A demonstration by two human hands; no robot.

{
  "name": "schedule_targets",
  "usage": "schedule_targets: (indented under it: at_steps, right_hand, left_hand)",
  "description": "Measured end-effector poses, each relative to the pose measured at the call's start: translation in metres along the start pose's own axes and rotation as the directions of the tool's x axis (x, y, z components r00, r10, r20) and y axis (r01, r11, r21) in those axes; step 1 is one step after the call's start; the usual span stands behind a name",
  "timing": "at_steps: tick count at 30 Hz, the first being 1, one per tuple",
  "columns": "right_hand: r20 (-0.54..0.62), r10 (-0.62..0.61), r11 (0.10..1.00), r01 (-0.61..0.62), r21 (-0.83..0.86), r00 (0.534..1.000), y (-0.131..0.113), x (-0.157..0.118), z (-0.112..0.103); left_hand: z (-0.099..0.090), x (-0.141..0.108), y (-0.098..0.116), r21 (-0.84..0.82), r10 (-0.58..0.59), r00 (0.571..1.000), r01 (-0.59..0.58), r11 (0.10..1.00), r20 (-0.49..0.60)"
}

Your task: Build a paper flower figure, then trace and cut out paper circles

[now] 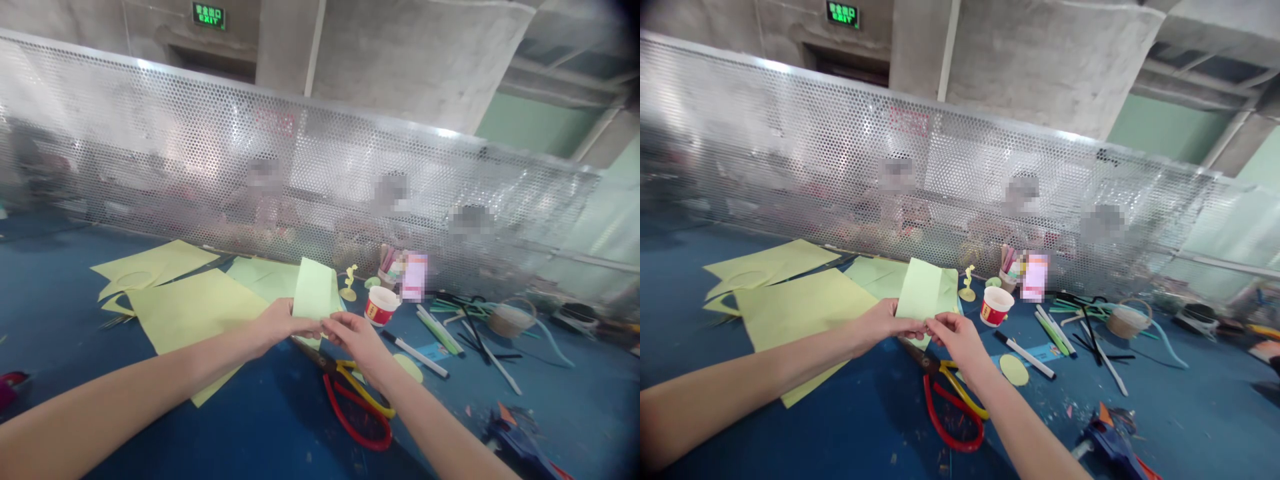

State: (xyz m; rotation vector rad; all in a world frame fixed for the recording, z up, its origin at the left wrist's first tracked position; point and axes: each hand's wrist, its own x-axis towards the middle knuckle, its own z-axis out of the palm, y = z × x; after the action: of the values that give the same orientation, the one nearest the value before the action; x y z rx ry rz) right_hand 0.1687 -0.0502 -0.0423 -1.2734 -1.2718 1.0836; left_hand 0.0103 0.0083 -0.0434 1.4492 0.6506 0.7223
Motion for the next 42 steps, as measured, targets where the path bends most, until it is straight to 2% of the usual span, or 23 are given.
schedule_targets:
  at_steps: [14,19,25,30,36,42]
  right_hand:
    - [-0.001,0.027,1.000,-0.027,0.005,1.000,-0.002,-0.001,0.000]
    - [-0.009,-0.001,1.000,0.001,-0.022,1.000,-0.002,-0.001,0.000]
    - [-0.019,-0.032,0.997,0.031,-0.067,0.999,-0.001,-0.001,-0.002]
    - [0.008,-0.037,0.998,0.038,-0.056,0.999,-0.001,0.000,-0.003]
    - [0.045,-0.046,0.998,0.048,-0.049,0.998,-0.001,0.002,-0.006]
    - [0.022,-0.045,0.993,0.047,-0.103,0.999,-0.001,0.002,-0.007]
  left_hand:
    - [0.000,-0.004,0.010,-0.052,-0.020,0.995,0.025,0.998,0.094]
    - [0.001,-0.007,0.010,-0.028,0.033,0.992,-0.029,0.999,0.122]
    - [-0.001,-0.005,0.007,0.079,0.038,0.991,-0.048,0.996,0.127]
    - [-0.001,-0.005,0.010,0.045,0.076,0.989,-0.083,0.996,0.128]
    - [-0.001,-0.005,0.013,0.033,0.079,0.977,-0.088,0.996,0.199]
    - [-0.001,-0.004,0.012,0.061,0.078,0.974,-0.092,0.994,0.211]
